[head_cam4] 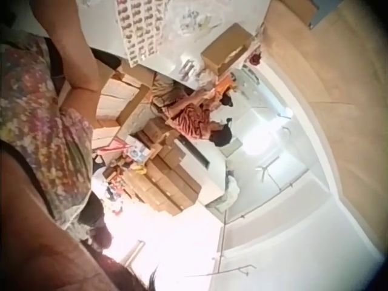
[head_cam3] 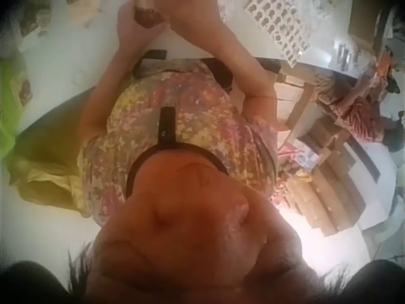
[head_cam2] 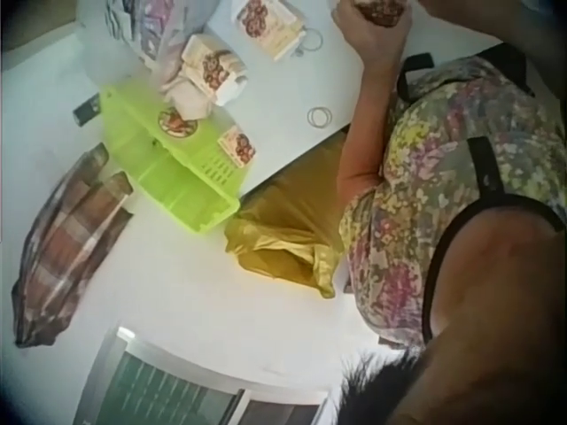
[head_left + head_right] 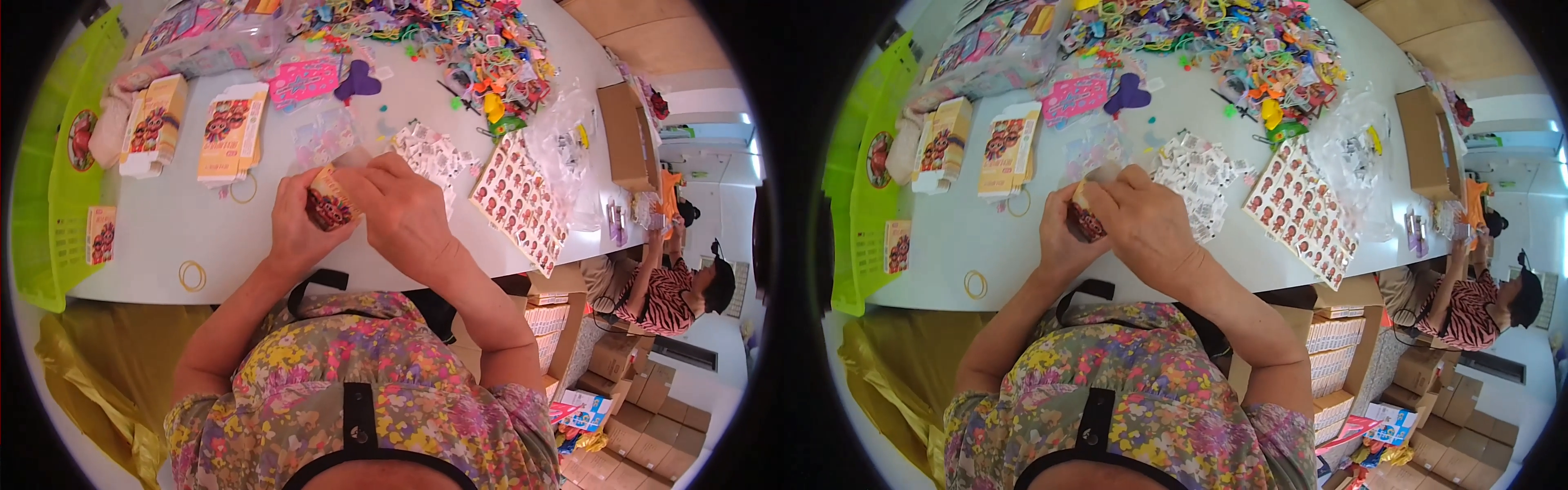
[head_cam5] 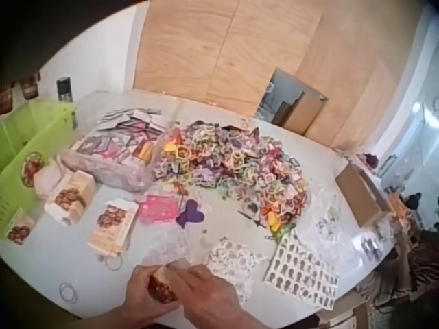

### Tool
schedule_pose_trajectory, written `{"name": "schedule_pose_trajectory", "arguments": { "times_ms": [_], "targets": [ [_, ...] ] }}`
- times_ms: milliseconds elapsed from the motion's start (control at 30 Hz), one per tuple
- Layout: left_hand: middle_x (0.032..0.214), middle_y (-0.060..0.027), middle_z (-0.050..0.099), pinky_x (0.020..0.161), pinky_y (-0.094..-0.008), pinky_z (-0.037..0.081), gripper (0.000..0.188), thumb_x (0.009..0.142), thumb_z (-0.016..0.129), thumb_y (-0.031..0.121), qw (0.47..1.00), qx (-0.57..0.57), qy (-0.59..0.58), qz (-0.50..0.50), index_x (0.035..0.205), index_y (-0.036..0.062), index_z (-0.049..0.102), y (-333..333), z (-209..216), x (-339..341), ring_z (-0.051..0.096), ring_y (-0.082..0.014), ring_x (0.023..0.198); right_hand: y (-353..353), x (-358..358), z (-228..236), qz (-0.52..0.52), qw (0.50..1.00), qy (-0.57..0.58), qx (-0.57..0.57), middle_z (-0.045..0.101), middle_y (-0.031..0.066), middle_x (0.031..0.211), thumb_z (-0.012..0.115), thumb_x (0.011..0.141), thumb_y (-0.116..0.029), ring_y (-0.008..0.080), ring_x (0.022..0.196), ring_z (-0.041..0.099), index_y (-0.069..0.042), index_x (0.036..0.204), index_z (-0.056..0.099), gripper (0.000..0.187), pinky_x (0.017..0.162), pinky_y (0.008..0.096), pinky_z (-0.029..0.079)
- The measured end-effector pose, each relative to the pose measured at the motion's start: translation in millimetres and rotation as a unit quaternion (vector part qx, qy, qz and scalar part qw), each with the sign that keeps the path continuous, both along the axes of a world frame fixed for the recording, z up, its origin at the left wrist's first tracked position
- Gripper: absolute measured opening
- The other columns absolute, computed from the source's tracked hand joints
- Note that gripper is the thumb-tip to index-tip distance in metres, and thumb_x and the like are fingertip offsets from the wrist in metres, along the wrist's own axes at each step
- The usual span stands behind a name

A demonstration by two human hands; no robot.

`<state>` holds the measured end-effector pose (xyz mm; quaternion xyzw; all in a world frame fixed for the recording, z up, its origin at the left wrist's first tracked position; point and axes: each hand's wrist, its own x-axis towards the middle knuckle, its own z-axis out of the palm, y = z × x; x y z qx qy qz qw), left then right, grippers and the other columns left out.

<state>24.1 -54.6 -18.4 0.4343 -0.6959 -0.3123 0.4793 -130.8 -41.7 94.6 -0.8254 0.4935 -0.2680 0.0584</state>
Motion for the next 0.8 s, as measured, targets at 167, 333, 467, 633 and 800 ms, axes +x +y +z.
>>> {"name": "schedule_pose_trajectory", "arguments": {
  "times_ms": [167, 333, 467, 633, 800],
  "targets": [
    [0.105, -0.0138, 0.054, 0.082, -0.0361, 0.049, 0.077, 0.058, 0.09, 0.014, 0.998, 0.036, 0.049, -0.024, 0.122, 0.0009, 0.049, -0.2, -7.5, 4.0, 0.057, -0.0276, 0.096, -29.2, -18.4, -11.3, 0.006, 0.988, -0.139, -0.06, 0.068, 0.0103, 0.097, 0.068, 0.078, -0.003, 0.0269, 0.081, 0.064, -0.004, 0.099, 0.067, 0.021, 0.063, 0.0329, 0.053],
    [0.109, -0.0076, 0.053, 0.09, -0.0302, 0.047, 0.078, 0.06, 0.09, 0.011, 0.998, 0.039, -0.013, -0.045, 0.123, -0.0005, 0.046, -1.4, 3.1, 2.3, 0.055, -0.0165, 0.1, -113.9, -146.7, -57.9, -0.361, 0.931, 0.012, -0.055, 0.067, 0.0124, 0.091, 0.071, 0.084, -0.023, 0.0275, 0.078, 0.066, -0.004, 0.089, 0.065, 0.021, 0.066, 0.0381, 0.052],
    [0.108, -0.0071, 0.051, 0.088, -0.0298, 0.047, 0.078, 0.059, 0.09, 0.01, 0.997, 0.055, 0.001, -0.054, 0.122, -0.0003, 0.046, -4.3, 0.5, 3.2, 0.054, -0.0162, 0.099, -126.2, -171.5, -90.1, -0.397, 0.908, 0.127, 0.031, 0.067, 0.0142, 0.093, 0.071, 0.082, -0.025, 0.0321, 0.081, 0.066, -0.007, 0.084, 0.065, 0.019, 0.066, 0.0435, 0.052],
    [0.106, -0.0073, 0.049, 0.085, -0.029, 0.046, 0.078, 0.059, 0.09, 0.01, 0.998, 0.027, -0.012, -0.053, 0.122, -0.0003, 0.045, -4.5, 0.3, 6.1, 0.052, -0.0166, 0.096, -109.1, -160.3, -102.8, -0.254, 0.966, 0.041, -0.042, 0.065, 0.0105, 0.086, 0.071, 0.08, -0.017, 0.0293, 0.071, 0.064, -0.008, 0.084, 0.065, 0.012, 0.061, 0.0415, 0.052],
    [0.106, -0.0074, 0.049, 0.085, -0.029, 0.046, 0.079, 0.059, 0.09, 0.01, 0.998, 0.027, -0.014, -0.055, 0.123, -0.0004, 0.045, -4.4, 2.6, 6.3, 0.052, -0.017, 0.096, -102.3, -188.5, -84.8, -0.315, 0.873, -0.354, 0.119, 0.067, 0.0035, 0.076, 0.071, 0.085, -0.01, 0.0112, 0.057, 0.059, -0.004, 0.089, 0.069, 0.007, 0.05, 0.0234, 0.047]
  ]
}}
